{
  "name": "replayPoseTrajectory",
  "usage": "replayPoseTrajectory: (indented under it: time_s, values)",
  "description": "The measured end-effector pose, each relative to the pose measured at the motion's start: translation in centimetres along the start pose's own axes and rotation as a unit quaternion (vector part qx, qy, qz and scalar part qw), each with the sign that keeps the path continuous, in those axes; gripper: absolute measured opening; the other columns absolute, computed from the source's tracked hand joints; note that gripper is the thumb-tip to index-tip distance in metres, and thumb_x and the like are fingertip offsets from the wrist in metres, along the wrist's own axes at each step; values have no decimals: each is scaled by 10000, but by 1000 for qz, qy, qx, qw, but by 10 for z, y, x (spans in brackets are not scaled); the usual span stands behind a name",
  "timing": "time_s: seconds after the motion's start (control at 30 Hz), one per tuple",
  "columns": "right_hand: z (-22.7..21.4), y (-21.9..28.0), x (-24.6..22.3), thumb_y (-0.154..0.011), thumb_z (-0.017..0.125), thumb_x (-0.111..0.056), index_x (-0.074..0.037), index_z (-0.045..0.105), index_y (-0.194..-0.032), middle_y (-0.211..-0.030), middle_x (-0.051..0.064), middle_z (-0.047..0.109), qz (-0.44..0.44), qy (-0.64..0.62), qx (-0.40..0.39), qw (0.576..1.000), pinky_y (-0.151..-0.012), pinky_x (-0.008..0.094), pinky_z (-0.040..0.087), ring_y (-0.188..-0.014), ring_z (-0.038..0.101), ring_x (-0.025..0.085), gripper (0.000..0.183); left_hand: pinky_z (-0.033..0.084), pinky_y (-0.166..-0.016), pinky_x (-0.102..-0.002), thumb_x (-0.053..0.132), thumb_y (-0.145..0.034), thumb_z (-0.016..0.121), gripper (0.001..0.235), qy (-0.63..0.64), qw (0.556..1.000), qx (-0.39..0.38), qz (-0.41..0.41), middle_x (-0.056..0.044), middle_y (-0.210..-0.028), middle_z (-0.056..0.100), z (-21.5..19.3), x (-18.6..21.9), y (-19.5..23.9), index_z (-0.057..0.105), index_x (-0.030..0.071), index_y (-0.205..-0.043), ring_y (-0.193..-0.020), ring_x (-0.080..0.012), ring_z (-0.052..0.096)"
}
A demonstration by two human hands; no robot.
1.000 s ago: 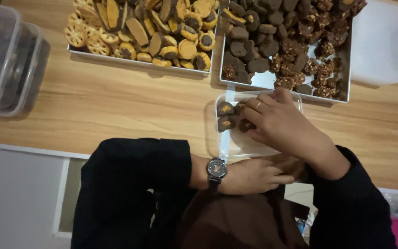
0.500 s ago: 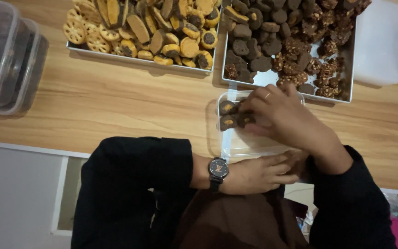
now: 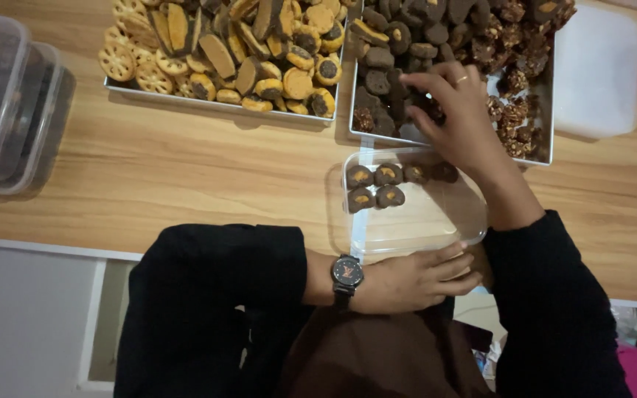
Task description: A person is manually sorting and packing chocolate-covered cookies from a tray into a plastic container.
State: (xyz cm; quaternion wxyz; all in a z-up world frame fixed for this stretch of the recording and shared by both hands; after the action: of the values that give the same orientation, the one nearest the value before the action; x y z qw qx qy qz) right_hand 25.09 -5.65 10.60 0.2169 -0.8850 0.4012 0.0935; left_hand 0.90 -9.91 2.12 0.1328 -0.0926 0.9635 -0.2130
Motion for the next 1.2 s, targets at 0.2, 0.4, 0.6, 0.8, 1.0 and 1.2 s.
replayPoseTrajectory:
  time_s: [0.2,0.4,0.6,0.8,1.0,1.2]
  values:
    - [5,-12,2,-973,835,-201,-90,591,-1456,-1386,180,443,-31,79,32,996,-982,558,378,-1155,366,406,552,157,-1324,-590,221,-1022,548,289,10,1000,21,-12,-48,-1499,501,-1,-1,0,815,211,-1132,-1382,-365,462]
    - [7,-13,2,-913,866,-145,-114,651,-1381,-1313,174,451,-14,76,31,997,-969,559,378,-1160,355,408,517,172,-1321,-579,219,-1031,537,294,-8,1000,15,-8,-58,-1506,494,-5,-3,0,812,207,-1135,-1371,-372,477]
    - [8,-9,4,-910,883,-137,-114,648,-1355,-1313,147,485,-39,90,58,993,-962,521,388,-1145,370,377,504,153,-1316,-574,265,-1023,530,379,-22,1000,6,-17,-33,-1493,493,2,-1,-1,712,150,-1335,-1365,-349,467]
    - [5,-10,2,-915,783,-129,-35,517,-1297,-1333,186,518,19,47,33,998,-976,493,353,-1197,374,369,475,187,-1314,-563,283,-1030,537,303,-7,1000,2,-5,-45,-1542,461,-2,-2,1,791,233,-1189,-1404,-357,435]
    - [-26,3,-17,-888,660,-65,-75,471,-1259,-1331,147,595,-20,-116,104,988,-1027,424,342,-1224,494,303,416,142,-1333,-560,258,-1031,535,314,-27,1000,11,-3,-48,-1536,482,0,3,1,789,186,-1201,-1409,-345,476]
    - [-37,20,-13,-951,576,69,-114,340,-1284,-1345,199,491,-25,-345,104,933,-1125,424,456,-1297,498,304,447,118,-1323,-554,337,-1054,493,479,-35,999,-13,-7,-31,-1544,466,0,-1,0,587,103,-1461,-1461,-350,412]
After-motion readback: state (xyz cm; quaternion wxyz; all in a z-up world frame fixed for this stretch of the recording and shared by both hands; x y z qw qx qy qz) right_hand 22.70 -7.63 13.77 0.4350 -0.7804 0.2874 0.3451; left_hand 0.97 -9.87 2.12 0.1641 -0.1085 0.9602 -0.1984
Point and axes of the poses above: each hand's wrist, its own y-axis away from the middle knuckle, its own z-axis out of the palm, x = y × z, the point moved 10 cm from there along -y, towards the middle knuckle
